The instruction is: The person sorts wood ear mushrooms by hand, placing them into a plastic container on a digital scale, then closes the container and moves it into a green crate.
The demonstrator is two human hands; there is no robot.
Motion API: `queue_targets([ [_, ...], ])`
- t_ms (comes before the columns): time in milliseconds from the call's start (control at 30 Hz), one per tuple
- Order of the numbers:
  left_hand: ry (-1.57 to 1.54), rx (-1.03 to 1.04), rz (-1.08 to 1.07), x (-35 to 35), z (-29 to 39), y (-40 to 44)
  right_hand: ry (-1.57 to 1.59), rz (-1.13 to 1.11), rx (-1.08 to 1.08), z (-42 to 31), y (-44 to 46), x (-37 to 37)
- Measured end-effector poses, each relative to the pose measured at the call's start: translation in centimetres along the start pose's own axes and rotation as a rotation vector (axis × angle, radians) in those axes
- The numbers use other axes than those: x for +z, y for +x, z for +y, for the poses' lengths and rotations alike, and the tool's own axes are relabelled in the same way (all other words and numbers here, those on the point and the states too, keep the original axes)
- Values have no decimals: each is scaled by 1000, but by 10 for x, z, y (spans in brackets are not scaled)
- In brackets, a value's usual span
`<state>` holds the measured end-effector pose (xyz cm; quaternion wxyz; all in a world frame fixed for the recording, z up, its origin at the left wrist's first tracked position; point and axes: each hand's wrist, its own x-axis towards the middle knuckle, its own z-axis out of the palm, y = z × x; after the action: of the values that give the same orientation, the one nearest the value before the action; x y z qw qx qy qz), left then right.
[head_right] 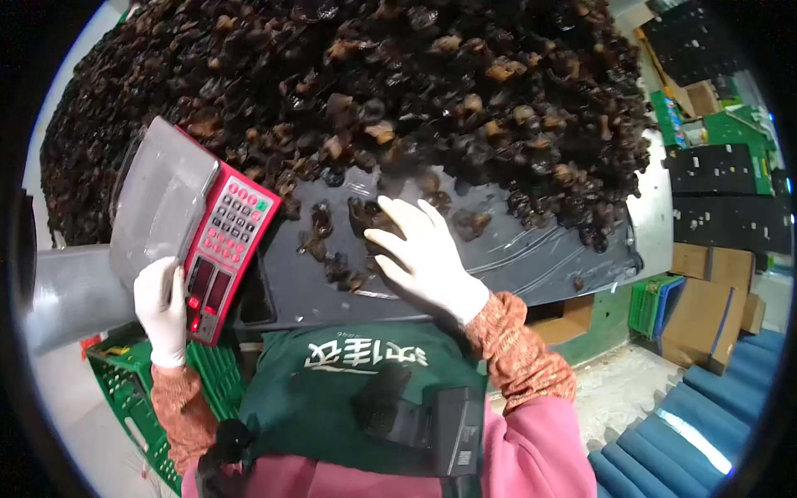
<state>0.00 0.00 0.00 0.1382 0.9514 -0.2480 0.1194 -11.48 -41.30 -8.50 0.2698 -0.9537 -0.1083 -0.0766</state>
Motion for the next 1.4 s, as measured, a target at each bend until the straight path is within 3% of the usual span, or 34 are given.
queue_targets([
  [133, 122, -1, 102, -23, 24, 16, -211, 358, 173, 25, -16, -20],
  [233, -150, 51, 193, -4, 44, 5, -175, 501, 391, 44, -25, -30],
  [300, -352, 79, 64, 2, 82, 13, -192, 529, 392, 35, -21, -32],
  [367, -430, 170, 26, 34, 106, 12, -196, 482, 308, 25, -17, -24],
  [500, -507, 183, -89, 91, 127, -5, -149, 11, 1, -17, -14, -25],
  [567, -534, 166, -92, 107, 128, -11, -263, -59, 18, -5, -17, -32],
  [600, -567, 156, -75, 106, 131, -11, -392, 42, 75, -3, -14, -44],
  [633, -540, 178, -30, 106, 130, -12, -509, -10, 293, -7, -5, -56],
  [667, -554, 146, -73, 100, 128, -13, -433, 122, 364, 12, -20, -54],
  [700, -559, 150, -77, 93, 126, -11, -372, 430, 273, 33, -35, -50],
  [767, -546, 64, -121, 93, 122, -19, -300, 524, 345, 46, -52, -49],
  [900, -585, -36, -192, 97, 121, -33, -309, 462, 407, 34, -77, -48],
  [1167, -538, -14, -234, 103, 129, -22, -247, 412, 358, -1, -94, -49],
  [1300, -567, 17, -309, 107, 146, -10, -24, 461, 416, -11, -108, -45],
  [1400, -396, 190, -342, 116, 158, -4, 29, 365, 463, -23, -112, -35],
])
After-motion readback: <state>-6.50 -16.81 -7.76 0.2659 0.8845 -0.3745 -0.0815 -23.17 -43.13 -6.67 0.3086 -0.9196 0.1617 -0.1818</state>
